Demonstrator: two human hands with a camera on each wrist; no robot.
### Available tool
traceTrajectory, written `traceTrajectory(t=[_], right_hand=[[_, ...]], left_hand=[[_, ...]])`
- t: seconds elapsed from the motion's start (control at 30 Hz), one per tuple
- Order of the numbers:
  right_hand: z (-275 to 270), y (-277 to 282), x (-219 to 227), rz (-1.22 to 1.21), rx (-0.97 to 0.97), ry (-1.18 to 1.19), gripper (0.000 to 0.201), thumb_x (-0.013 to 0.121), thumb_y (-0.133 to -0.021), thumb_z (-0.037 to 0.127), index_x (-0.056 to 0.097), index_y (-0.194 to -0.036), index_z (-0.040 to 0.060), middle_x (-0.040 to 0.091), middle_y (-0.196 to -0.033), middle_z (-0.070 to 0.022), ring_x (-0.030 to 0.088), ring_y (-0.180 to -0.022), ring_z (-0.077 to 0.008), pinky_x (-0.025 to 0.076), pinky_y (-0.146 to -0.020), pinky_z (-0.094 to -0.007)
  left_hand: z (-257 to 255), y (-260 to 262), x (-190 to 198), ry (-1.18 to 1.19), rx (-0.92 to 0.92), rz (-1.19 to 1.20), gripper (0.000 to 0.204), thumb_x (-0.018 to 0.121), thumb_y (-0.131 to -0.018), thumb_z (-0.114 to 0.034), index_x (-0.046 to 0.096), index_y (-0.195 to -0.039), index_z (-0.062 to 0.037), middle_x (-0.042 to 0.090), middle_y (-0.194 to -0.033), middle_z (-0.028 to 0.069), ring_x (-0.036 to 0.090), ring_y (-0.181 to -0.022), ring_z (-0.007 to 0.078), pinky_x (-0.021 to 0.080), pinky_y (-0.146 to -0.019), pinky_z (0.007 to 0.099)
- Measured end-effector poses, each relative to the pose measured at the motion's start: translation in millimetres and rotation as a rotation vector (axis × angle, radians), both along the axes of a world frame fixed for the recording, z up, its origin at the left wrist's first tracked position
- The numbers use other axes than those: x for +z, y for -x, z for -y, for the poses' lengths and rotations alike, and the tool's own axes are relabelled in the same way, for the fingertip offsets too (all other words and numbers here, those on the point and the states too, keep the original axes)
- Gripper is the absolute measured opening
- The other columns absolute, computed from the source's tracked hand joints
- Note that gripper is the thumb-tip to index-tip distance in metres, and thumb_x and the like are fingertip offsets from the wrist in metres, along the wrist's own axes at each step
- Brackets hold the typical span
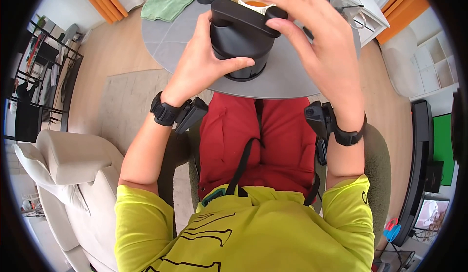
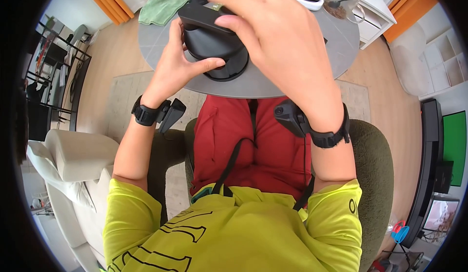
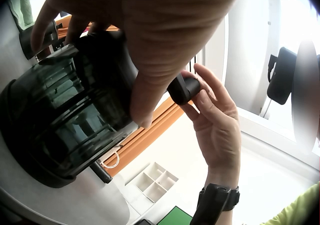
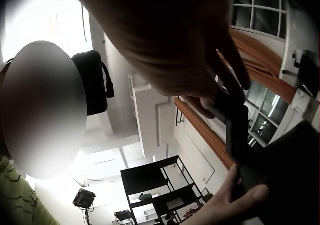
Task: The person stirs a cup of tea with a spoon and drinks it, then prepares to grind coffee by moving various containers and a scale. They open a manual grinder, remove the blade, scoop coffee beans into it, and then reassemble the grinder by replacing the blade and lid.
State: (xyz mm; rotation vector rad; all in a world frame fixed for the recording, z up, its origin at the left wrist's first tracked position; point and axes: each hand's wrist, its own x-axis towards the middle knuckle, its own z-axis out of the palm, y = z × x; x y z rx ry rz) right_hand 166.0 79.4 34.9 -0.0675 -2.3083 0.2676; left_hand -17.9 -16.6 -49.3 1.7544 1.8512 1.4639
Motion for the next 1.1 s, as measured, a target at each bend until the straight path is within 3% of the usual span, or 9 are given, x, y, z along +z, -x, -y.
traceTrajectory(t=[0.07,0.17,0.27,0.37,0.57,0.67,0.87,0.97,1.1], right_hand=[[6,0,2,0.07,-0.253,0.154,0.031,0.057,-0.085,-0.005,0.067,-0.112,0.0066,0.066,-0.106,-0.0107,0.064,-0.096,-0.0244,0.049,-0.08,-0.0303],[-13,5,-8,-0.152,0.003,-0.032,0.029,0.061,-0.085,-0.002,0.067,-0.112,0.0067,0.066,-0.099,-0.0095,0.064,-0.093,-0.0232,0.049,-0.08,-0.0302],[-16,3,-14,-0.051,0.031,-0.04,0.03,0.062,-0.085,0.0,0.066,-0.114,0.0072,0.066,-0.099,-0.0093,0.063,-0.091,-0.0228,0.049,-0.082,-0.0306],[1,1,-2,-0.031,-0.181,0.091,0.034,0.062,-0.084,0.0,0.065,-0.117,0.0076,0.066,-0.099,-0.0089,0.064,-0.093,-0.0231,0.05,-0.083,-0.0305],[-13,2,-12,-0.051,-0.011,-0.022,0.038,0.066,-0.082,0.001,0.063,-0.119,0.0079,0.062,-0.091,-0.0088,0.063,-0.088,-0.0202,0.048,-0.079,-0.0294],[-2,-2,-4,0.015,-0.2,0.058,0.036,0.065,-0.083,0.001,0.063,-0.119,0.0076,0.063,-0.091,-0.0084,0.062,-0.088,-0.0206,0.048,-0.082,-0.03],[0,3,-3,-0.062,-0.016,0.053,0.035,0.066,-0.083,0.003,0.064,-0.117,0.0073,0.063,-0.09,-0.0084,0.061,-0.085,-0.019,0.048,-0.08,-0.0286],[6,-3,3,0.019,-0.246,0.075,0.033,0.066,-0.083,0.003,0.065,-0.115,0.007,0.064,-0.094,-0.0092,0.062,-0.088,-0.0189,0.048,-0.08,-0.0283],[4,-1,1,-0.151,-0.123,0.034,0.03,0.066,-0.083,0.003,0.067,-0.113,0.0065,0.065,-0.096,-0.0097,0.063,-0.09,-0.0202,0.048,-0.08,-0.0282]], left_hand=[[1,-1,1,-0.007,0.003,-0.009,0.09,0.087,-0.07,-0.017,0.029,-0.137,-0.0018,0.053,-0.126,0.0136,0.054,-0.116,0.0221,0.046,-0.1,0.0364],[3,-2,3,0.021,-0.003,0.043,0.09,0.087,-0.07,-0.017,0.03,-0.137,-0.0017,0.053,-0.126,0.0136,0.054,-0.115,0.0216,0.046,-0.099,0.0359],[2,0,3,0.029,0.002,0.017,0.091,0.087,-0.069,-0.018,0.03,-0.137,-0.0021,0.053,-0.125,0.013,0.054,-0.113,0.0207,0.046,-0.098,0.0354],[2,-1,3,0.016,0.01,0.008,0.091,0.088,-0.069,-0.019,0.03,-0.137,-0.0026,0.054,-0.125,0.0123,0.055,-0.112,0.02,0.046,-0.097,0.0347],[2,-2,3,0.014,0.012,0.03,0.09,0.089,-0.066,-0.025,0.033,-0.133,-0.0011,0.055,-0.125,0.0183,0.057,-0.116,0.0302,0.047,-0.097,0.0387],[1,-1,2,-0.005,0.001,0.055,0.091,0.089,-0.065,-0.024,0.033,-0.133,-0.0011,0.055,-0.124,0.0181,0.057,-0.116,0.0301,0.047,-0.097,0.0388],[1,-1,3,0.015,0.005,0.028,0.091,0.089,-0.065,-0.024,0.033,-0.133,-0.0012,0.055,-0.125,0.0181,0.056,-0.117,0.0298,0.047,-0.098,0.0392],[0,0,0,-0.026,0.008,0.01,0.088,0.087,-0.069,-0.02,0.032,-0.136,-0.0034,0.055,-0.123,0.0118,0.055,-0.11,0.02,0.045,-0.097,0.0352],[3,-1,5,0.019,0.015,0.027,0.087,0.087,-0.07,-0.019,0.032,-0.136,-0.0034,0.054,-0.123,0.0118,0.055,-0.109,0.0199,0.045,-0.096,0.0343]])
